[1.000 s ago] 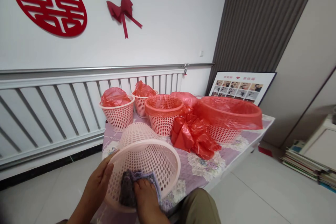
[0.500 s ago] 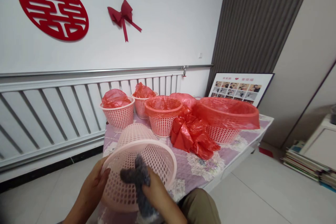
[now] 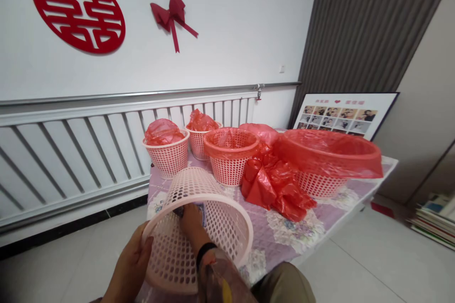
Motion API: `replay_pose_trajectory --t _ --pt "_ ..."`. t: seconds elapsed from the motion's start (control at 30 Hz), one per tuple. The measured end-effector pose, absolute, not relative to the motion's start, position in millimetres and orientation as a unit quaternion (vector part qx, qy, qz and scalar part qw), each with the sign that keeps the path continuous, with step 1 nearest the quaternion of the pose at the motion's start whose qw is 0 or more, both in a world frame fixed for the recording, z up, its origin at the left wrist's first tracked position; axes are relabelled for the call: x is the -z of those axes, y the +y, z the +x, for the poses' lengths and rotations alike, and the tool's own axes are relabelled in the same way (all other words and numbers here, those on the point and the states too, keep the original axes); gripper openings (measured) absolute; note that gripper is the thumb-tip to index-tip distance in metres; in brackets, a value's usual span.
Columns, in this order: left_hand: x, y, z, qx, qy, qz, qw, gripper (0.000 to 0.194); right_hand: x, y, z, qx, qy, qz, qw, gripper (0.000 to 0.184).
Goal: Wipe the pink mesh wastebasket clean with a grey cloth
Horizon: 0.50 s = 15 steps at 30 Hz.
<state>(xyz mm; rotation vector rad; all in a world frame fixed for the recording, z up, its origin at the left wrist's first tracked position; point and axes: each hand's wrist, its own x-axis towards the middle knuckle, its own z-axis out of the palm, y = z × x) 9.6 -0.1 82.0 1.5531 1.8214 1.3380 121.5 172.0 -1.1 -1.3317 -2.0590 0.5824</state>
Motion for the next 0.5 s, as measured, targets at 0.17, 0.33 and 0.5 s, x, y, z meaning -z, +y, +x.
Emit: replay_pose_trajectory --t 0.17,0.33,0.5 --pt "-66.1 1.2 -2.0 -0.478 0.650 0.556 0.199 0.043 5.9 153.2 126.6 -0.221 -0.803 -0.495 0.249 0.049" --pt "-62.7 2.0 -1.2 -0.481 0.651 0.550 0.203 0.046 2.1 111.0 145.5 -0.226 -0.819 -0.475 0.229 0.054" --pt "-70.1 -4.4 2.0 -0.494 0.661 0.527 0.204 0.047 16.4 60.0 166.2 -0.238 -0.839 -0.438 0.219 0.060"
